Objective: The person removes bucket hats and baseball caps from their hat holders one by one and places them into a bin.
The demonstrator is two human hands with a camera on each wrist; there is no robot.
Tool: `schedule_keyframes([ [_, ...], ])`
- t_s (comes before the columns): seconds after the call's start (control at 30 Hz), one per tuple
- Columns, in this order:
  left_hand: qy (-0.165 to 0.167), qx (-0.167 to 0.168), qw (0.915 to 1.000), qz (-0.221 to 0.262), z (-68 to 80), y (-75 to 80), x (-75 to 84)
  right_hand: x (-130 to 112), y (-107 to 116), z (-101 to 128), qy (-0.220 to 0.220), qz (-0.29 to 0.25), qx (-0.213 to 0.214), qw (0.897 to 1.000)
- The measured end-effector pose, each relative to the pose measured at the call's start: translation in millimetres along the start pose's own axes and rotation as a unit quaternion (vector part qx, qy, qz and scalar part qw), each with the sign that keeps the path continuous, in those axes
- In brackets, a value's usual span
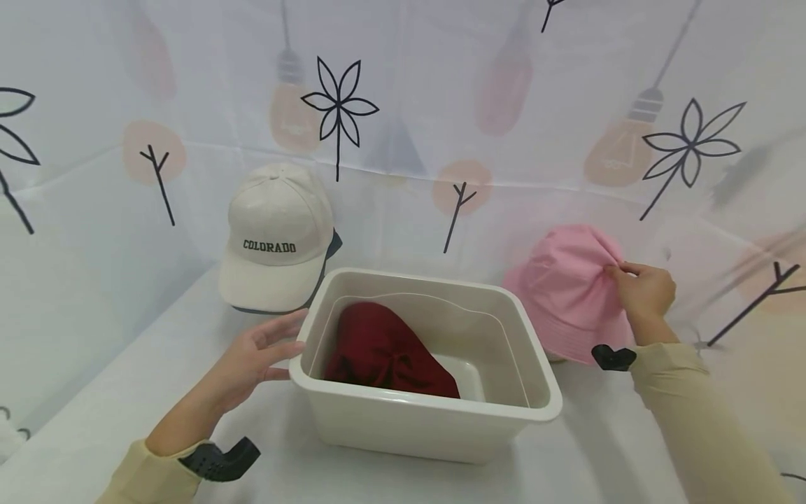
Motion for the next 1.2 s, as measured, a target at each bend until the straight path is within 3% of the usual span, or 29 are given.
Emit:
schedule_keyframes([
  [0.23,-0.002,-0.003,1.0000,0.000,-1.3,-1.0,-0.2,-11,12,-4,0.002,-0.024,0.012,1.000],
  [0.43,-0.003,-0.004,1.0000,-0.002,-1.8,-1.6,-0.3,-12,22,-7,-0.032,-0.133,0.036,0.990],
  [0.57,0.000,-0.001,1.0000,-0.002,-1.6,-1.2,-0.4,-18,29,-10,-0.034,-0.226,0.058,0.972],
  [0.73,-0.001,-0.002,1.0000,0.000,-0.9,-1.6,0.1,-27,38,-12,-0.068,-0.333,0.084,0.937],
  [0.97,-0.002,0.001,1.0000,-0.003,-1.0,-1.4,0.4,-50,49,-9,-0.058,-0.382,0.095,0.917],
  [1.2,0.003,0.008,0.9999,-0.005,-0.8,0.1,0.7,-73,49,-4,-0.034,-0.447,0.092,0.889],
])
Point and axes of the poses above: each hand's wrist, its own z-axis away from the middle knuckle, its own y-axis out of the back of the hand, x = y × z, the point moved 8 cm from there along -z, towards the middle knuckle, and after that the axes turned 14 degrees about y, right-handed, at the moved point
